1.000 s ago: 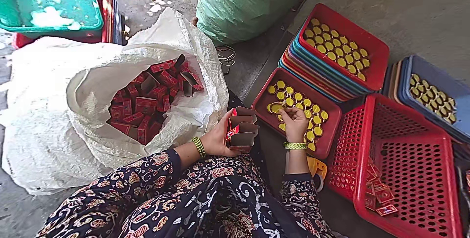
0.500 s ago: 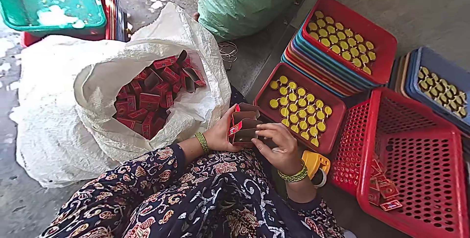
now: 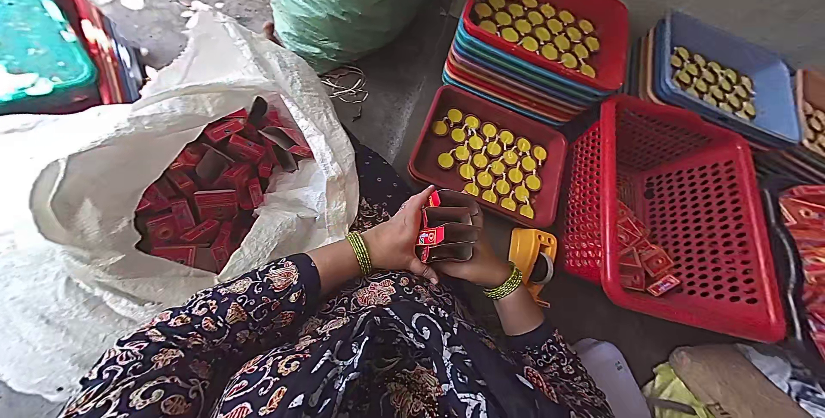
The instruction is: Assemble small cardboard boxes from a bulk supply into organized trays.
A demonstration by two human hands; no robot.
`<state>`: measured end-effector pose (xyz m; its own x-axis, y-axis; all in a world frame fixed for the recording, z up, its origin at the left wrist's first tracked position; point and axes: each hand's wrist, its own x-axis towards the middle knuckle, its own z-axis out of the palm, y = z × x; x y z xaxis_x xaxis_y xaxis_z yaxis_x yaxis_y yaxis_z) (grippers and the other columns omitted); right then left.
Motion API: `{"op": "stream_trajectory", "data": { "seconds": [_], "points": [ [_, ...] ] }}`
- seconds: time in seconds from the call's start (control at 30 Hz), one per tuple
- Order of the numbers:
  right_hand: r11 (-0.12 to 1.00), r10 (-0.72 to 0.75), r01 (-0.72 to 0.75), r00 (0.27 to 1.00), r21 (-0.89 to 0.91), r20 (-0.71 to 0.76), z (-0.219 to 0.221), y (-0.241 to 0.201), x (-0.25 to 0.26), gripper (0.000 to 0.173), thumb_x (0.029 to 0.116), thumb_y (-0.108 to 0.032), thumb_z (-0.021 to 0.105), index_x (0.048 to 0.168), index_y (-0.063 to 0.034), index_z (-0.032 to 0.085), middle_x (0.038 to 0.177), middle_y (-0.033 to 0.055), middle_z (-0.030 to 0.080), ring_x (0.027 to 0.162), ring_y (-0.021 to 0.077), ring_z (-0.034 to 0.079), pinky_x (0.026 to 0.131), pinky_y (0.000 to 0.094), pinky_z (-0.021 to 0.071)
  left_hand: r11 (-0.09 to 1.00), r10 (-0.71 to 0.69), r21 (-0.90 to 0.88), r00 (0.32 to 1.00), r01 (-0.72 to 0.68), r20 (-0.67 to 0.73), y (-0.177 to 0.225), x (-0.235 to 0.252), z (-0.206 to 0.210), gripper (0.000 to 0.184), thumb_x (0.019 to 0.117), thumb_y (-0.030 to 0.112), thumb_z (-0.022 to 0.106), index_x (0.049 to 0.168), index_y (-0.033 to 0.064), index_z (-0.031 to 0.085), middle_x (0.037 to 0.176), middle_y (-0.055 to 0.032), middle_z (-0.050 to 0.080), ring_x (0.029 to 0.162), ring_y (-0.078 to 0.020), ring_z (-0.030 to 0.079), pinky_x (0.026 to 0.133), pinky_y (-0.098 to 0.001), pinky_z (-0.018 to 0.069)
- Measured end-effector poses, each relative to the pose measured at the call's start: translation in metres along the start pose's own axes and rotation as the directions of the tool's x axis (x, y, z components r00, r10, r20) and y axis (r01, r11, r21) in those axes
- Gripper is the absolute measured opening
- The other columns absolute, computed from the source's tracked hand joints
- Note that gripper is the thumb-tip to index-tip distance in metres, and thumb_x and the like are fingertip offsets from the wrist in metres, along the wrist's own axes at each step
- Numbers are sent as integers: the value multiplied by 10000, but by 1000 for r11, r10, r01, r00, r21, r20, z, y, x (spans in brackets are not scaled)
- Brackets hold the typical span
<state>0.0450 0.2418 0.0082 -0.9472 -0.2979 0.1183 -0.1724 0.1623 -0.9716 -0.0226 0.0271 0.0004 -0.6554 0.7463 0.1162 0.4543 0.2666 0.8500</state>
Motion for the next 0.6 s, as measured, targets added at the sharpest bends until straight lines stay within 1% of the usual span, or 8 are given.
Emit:
{"op": "stream_trajectory", "data": {
  "seconds": [0.07,0.17,0.3,0.37,0.47,0.53,0.57,0.6],
  "points": [
    [998,-2,-6,991,-61,-132,-16,10,-23,1171,613,-132,977,1543,-32,272,1350,96,637,1260,199,623,1119,440,518,995,-16,103,994,5,105,13,27,15,1520,494,513,998,1594,-32,102,1601,-250,312,1498,-319,327,1221,-436,321],
    [993,26,-60,948,-98,-318,-31,39,-55,1194,583,-152,995,1519,25,275,1341,136,630,1252,207,623,1121,435,513,969,-187,217,926,119,327,22,67,47,1442,587,328,1002,1617,-13,51,1653,-253,205,1533,-363,247,1229,-473,286],
    [937,157,-289,848,-194,-506,-39,86,-88,1365,510,-209,992,1522,127,140,1410,243,528,1303,182,567,1126,305,468,921,-383,282,759,269,527,12,108,94,1375,659,169,966,1615,-27,-3,1646,-266,222,1430,-364,439,1146,-497,395],
    [896,238,-398,804,-195,-545,-44,117,-98,1405,486,-172,983,1542,119,103,1478,287,452,1365,236,513,1156,319,433,903,-423,335,695,269,581,0,120,113,1312,686,123,937,1607,-36,17,1527,-274,426,1349,-357,529,1106,-508,441],
    [799,358,-564,727,-211,-586,-47,148,-101,1377,531,-165,961,1574,74,93,1546,288,387,1424,282,453,1193,352,388,849,-519,446,608,284,600,-1,131,124,1268,730,46,870,1612,-15,-39,1406,-290,541,1272,-388,588,1058,-548,469],
    [754,367,-623,662,-208,-654,-45,152,-100,1288,595,-155,939,1578,84,141,1544,294,401,1428,310,452,1200,375,380,770,-630,569,484,289,607,32,144,116,1173,844,35,788,1606,-6,-102,1546,-289,392,1401,-381,470,1137,-527,381],
    [733,369,-652,620,-193,-693,-42,150,-100,1223,640,-138,923,1575,93,168,1550,303,393,1438,331,439,1209,389,365,746,-650,623,461,236,604,38,148,117,1108,911,76,737,1593,-24,-130,1583,-277,342,1431,-352,439,1152,-495,369],
    [708,374,-685,573,-175,-730,-38,149,-100,1161,687,-145,906,1568,102,191,1556,312,381,1450,348,420,1219,398,344,744,-620,657,493,122,610,26,145,124,1037,986,166,656,1560,-75,-174,1598,-270,314,1444,-309,428,1161,-433,368]
  ]
}}
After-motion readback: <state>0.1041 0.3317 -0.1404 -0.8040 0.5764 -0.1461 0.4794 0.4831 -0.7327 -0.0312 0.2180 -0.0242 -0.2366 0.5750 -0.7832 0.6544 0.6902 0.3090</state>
